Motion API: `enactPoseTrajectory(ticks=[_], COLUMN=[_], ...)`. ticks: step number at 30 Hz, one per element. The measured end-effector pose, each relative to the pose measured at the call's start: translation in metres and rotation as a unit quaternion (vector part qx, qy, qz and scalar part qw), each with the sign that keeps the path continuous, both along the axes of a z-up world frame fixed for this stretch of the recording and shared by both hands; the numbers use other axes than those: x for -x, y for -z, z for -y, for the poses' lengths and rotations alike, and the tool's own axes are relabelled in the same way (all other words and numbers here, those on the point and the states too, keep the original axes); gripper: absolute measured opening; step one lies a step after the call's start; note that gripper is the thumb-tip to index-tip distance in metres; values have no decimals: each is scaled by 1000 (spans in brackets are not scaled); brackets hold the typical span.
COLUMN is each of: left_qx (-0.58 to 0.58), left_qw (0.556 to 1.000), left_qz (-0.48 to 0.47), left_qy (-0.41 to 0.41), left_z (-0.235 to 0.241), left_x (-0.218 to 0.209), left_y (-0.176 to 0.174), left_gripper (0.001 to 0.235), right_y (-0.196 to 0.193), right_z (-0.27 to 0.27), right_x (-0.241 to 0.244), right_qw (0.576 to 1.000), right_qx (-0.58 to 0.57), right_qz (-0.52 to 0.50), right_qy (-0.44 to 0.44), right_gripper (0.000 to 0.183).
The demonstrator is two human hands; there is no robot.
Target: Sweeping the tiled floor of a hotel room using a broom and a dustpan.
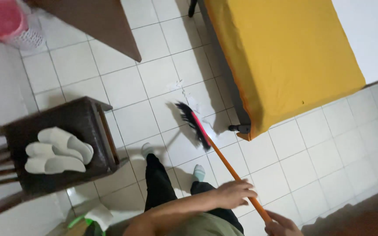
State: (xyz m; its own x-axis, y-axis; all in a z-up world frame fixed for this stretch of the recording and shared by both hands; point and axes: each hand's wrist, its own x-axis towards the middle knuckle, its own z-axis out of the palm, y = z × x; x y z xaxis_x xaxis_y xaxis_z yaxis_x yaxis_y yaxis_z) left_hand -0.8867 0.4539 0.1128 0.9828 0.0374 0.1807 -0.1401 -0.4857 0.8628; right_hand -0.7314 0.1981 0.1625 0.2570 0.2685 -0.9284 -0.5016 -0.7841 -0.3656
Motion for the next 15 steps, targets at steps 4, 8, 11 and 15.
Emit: enactPoseTrajectory(ticks=[4, 8, 11, 15], left_qx=[17, 57, 35, 479], left_qw=[975, 965, 958, 726], left_qz=[-43, 50, -103, -494], left_qy=[218, 251, 265, 6], left_z=[23, -8, -55, -198], left_x=[14, 29, 32, 61], left_y=[43, 127, 208, 253], left_gripper=[25, 40, 30, 25], right_y=[-27, 9, 97, 198], right_z=[-20, -116, -206, -345], right_x=[107, 167, 183, 204], right_qw=[960, 917, 879, 879], right_qx=[78, -17, -64, -84], right_qz=[-34, -111, -90, -135], right_qy=[265, 383, 463, 449], right_gripper=[32, 19, 17, 23])
